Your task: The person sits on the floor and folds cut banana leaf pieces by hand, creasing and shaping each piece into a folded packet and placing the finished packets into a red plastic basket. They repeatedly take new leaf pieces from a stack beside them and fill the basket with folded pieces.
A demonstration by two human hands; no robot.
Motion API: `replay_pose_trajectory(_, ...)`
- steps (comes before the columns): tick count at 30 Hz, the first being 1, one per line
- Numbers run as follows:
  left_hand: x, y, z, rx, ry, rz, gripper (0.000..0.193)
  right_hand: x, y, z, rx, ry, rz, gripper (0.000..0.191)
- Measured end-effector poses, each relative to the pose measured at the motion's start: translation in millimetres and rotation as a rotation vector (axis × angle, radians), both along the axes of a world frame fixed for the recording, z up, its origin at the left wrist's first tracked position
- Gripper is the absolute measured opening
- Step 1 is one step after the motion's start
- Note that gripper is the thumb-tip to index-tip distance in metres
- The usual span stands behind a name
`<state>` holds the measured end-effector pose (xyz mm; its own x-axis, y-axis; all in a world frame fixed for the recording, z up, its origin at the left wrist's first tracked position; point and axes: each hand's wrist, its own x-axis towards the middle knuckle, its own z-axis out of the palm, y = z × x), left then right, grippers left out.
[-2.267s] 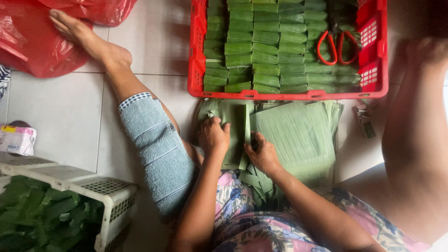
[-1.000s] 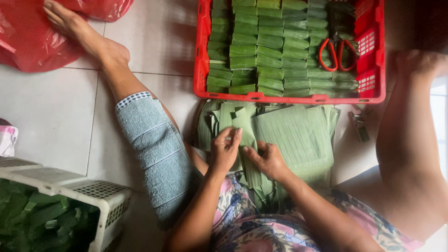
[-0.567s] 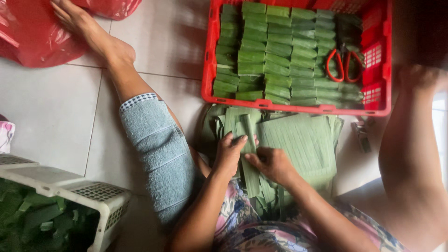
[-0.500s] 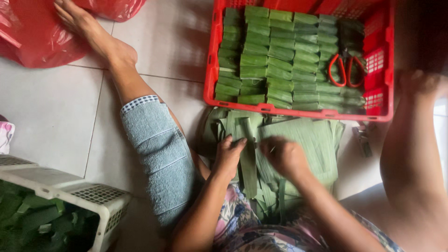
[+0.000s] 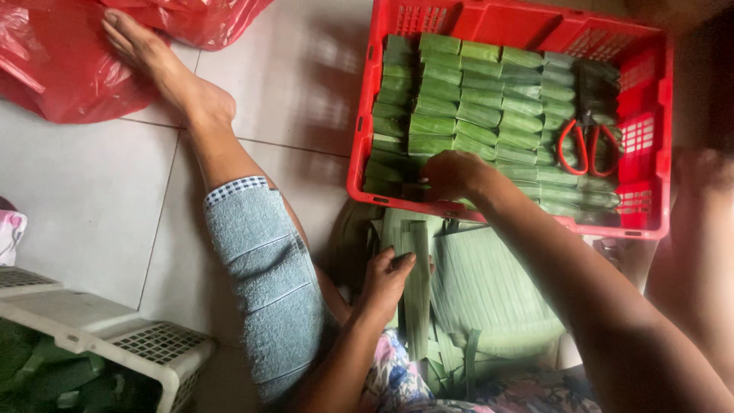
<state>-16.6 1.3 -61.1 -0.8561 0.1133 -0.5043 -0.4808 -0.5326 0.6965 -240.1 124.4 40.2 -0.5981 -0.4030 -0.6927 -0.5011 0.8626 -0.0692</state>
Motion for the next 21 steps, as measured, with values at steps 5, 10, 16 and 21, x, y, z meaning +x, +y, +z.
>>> replay_pose_trajectory(5, -0.9, -2.8, -3.0, -0.021, 0.11, 0.023, 0.018, -10.3, 11.2, -1.4, -0.367, -0.19, -0.038, 0.045)
replay_pose_trajectory(10, -5.4, -9.6, 6.7, 0.047, -0.122, 0.111, 0.019, 0.5, 43.4, 36.4, -0.686, -0.332, -0.293, 0.043)
replay_pose_trajectory(16, -3.1, -7.4, 0.5, 0.307, -0.072, 0.157, 0.024, 95.2, 69.8, 61.3, -0.954, -0.408, -0.348, 0.041)
replay_pose_trajectory(21, 4.9, -2.7, -1.7, 0.45, -0.206, 0.083, 0.021, 162.5, 55.7, 35.5, -0.863, -0.267, -0.452, 0.037)
